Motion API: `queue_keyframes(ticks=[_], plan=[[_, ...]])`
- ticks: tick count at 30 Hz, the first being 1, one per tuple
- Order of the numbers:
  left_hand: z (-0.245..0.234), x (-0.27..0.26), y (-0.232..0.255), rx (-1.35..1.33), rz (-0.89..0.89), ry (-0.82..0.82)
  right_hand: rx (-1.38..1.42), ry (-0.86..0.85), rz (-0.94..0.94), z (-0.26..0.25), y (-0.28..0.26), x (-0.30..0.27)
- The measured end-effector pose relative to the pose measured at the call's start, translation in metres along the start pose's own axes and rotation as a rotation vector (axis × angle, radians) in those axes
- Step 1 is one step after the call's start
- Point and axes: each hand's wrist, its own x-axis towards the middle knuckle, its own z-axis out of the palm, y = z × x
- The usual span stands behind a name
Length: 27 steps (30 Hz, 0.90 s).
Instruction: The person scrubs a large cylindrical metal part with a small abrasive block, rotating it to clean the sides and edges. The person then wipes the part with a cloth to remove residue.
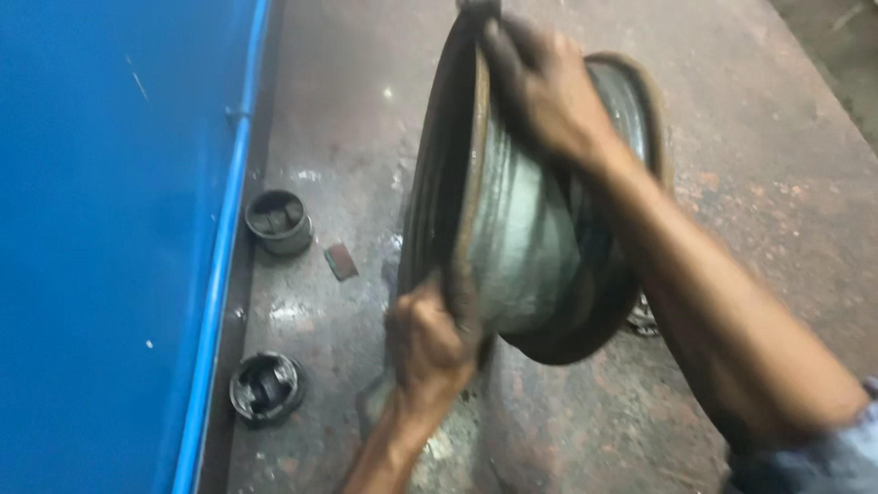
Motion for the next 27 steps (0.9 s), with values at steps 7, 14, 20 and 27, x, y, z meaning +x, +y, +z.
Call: queue_keyframes(ticks=[7,14,20,27], plan=[[0.000,0.010,0.028,-0.188,0.009,0.018,-0.084,-0.061,-0.560,0.013,-0.041,-0.096],[0.004,0.030,0.021,-0.199,0.181,0.042,-0.055,-0.047,-0.377,0.013,-0.036,-0.084],[-0.003,0.019,0.029,-0.225,0.188,0.076,-0.181,-0.066,-0.359,0.008,-0.013,-0.047],[-0.009,0.029,0.040,-0.205,0.053,0.043,0.450,0.037,0.140,0.002,-0.017,0.008]])
